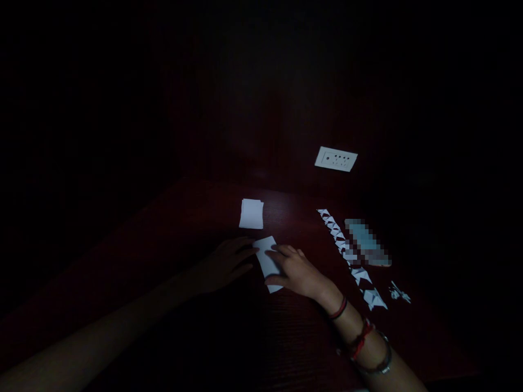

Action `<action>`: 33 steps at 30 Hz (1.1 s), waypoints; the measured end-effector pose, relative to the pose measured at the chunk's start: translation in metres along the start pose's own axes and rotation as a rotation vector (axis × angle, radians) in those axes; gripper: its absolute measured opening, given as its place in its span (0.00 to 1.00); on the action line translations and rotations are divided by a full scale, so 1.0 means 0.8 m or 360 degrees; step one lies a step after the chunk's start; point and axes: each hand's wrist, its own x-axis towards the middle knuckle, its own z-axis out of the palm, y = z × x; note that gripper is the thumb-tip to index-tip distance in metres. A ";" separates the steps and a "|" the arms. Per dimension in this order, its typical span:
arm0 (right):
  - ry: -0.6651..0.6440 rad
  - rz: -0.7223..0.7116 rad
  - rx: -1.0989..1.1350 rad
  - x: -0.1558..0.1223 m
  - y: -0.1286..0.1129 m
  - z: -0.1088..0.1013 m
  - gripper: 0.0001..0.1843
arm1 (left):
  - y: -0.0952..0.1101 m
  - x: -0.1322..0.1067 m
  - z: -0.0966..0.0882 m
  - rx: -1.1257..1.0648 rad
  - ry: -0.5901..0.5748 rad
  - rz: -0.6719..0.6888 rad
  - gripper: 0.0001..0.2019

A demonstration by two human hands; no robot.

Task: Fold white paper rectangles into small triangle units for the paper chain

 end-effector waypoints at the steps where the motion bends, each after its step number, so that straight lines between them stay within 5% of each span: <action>1: 0.0003 0.0002 -0.0025 -0.002 -0.002 0.002 0.32 | -0.001 0.000 0.001 0.0005 -0.0012 -0.0011 0.18; 12: 0.0086 0.0012 -0.0046 -0.012 -0.009 0.004 0.21 | -0.003 -0.003 0.002 -0.0045 -0.0043 -0.0049 0.16; 21: 0.0142 0.0050 -0.0054 -0.012 -0.015 0.004 0.29 | -0.009 -0.005 -0.005 -0.0064 0.0032 0.0003 0.14; 27: 0.0137 0.0068 -0.0242 -0.010 -0.020 0.003 0.14 | -0.009 -0.005 -0.008 -0.0069 0.0021 0.0002 0.15; 33: 0.0128 0.0043 -0.0274 -0.011 -0.023 0.004 0.19 | -0.003 0.000 -0.015 -0.0101 -0.0003 0.0015 0.17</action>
